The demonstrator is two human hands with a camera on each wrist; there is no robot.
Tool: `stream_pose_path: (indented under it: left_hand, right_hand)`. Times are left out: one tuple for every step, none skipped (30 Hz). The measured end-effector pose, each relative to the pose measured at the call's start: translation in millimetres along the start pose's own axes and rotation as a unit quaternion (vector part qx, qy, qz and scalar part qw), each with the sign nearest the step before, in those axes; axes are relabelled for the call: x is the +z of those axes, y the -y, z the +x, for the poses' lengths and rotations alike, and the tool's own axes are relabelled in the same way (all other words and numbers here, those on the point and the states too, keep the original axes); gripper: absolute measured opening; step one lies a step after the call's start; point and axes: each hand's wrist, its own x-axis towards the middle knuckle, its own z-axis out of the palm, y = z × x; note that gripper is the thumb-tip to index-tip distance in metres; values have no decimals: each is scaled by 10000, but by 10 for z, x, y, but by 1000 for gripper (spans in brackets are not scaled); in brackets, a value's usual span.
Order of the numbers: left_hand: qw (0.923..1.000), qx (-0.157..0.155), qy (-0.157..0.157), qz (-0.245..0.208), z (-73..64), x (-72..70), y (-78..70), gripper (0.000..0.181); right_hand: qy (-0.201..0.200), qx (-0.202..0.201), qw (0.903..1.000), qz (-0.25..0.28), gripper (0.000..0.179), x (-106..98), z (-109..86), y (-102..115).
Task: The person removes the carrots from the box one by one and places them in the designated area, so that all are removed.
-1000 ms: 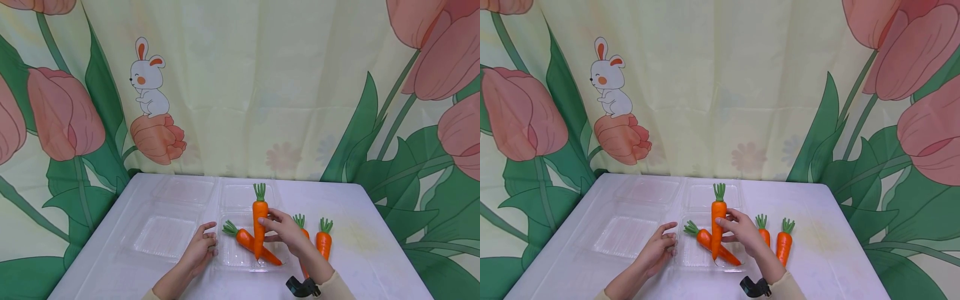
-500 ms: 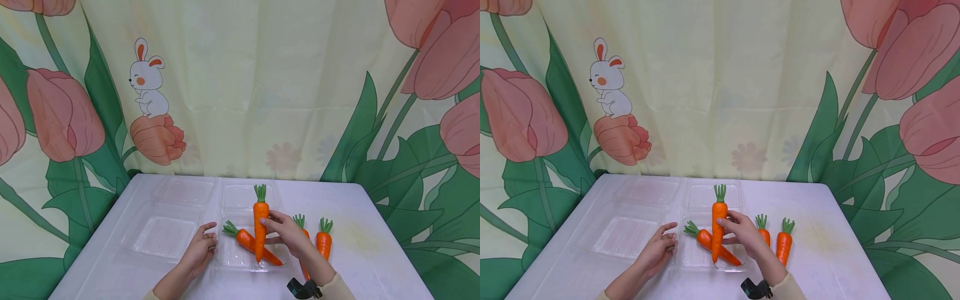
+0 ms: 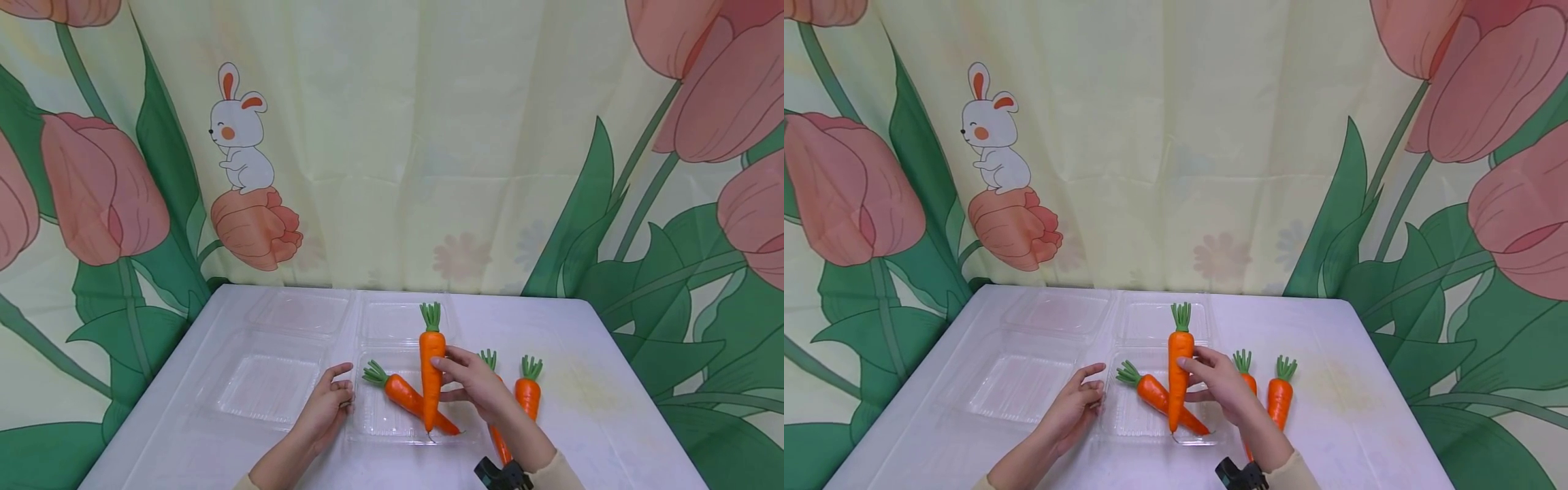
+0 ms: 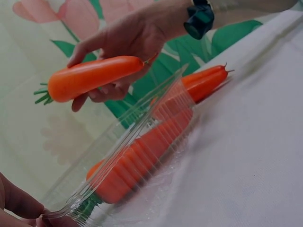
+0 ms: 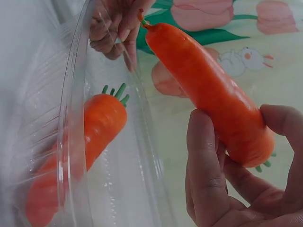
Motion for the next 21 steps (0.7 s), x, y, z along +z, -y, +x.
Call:
stream_pose_path:
  left_hand:
    - [10000,2,1,8,-1,0,-1,59]
    - [10000,3,4,13,-1,0,-2,59]
    - [10000,2,7,20,-2,0,-3,59]
    - [10000,1,6,22,-4,1,-5,59]
    - [10000,2,7,27,-6,1,-7,58]
    - [10000,1,9,19,-7,3,-8,58]
    - [10000,3,11,4,-7,3,-9,58]
    - [10000,3,15,-16,-7,3,-8,59]
    - [10000,2,19,-26,-7,3,-8,59]
    - [10000,2,20,-36,-7,3,-7,59]
    - [10000,1,21,-45,-6,3,-5,59]
    - [10000,-3,23,-58,-5,3,-3,59]
    - [10000,-5,24,-59,-4,2,-2,59]
    - [10000,-9,18,-54,-3,1,-2,59]
    - [10000,-15,14,-44,-4,2,-3,59]
    - [10000,-19,9,-43,-3,1,-3,59]
    - [10000,-21,9,-43,-2,0,-4,59]
    - [10000,-28,5,-43,-2,0,-5,58]
    - [10000,-31,5,-38,-2,0,-7,58]
    - [10000,-35,1,-33,-2,0,-7,59]
    - [10000,-36,-5,-32,-2,-1,-8,59]
  right_hand:
    - [9,-6,10000,-7,69,-10,-3,-7]
    - [6,-2,10000,-12,69,-20,-8,-12]
    - [-1,4,10000,-25,69,-30,-15,-19]
    - [-19,16,10000,-39,69,-40,-19,-28]
    - [-52,29,10000,-53,69,-49,-24,-37]
    - [-80,54,9999,-54,69,-59,-30,-45]
    - [-112,80,9999,-47,69,-67,-37,-50]
    - [-149,106,9998,-42,69,-77,-43,-57]
    - [-186,132,9997,-39,69,-88,-49,-67]
    - [-222,153,9996,-40,69,-99,-56,-75]
    - [-262,173,9995,-55,69,-111,-69,-82]
    - [-294,194,9994,-68,69,-125,-80,-87]
    - [-325,206,9992,-88,69,-139,-92,-95]
    - [-345,215,9991,-121,70,-154,-102,-103]
    - [-366,231,9990,-148,70,-168,-113,-107]
    - [-380,243,9988,-175,70,-183,-125,-110]
    - [-403,257,9987,-173,71,-198,-135,-112]
    - [-417,275,9986,-168,71,-213,-143,-113]
    - [-437,297,9985,-159,71,-228,-149,-118]
    - [-446,314,9984,-147,71,-243,-156,-118]
    - [-476,345,9982,-135,71,-258,-163,-118]
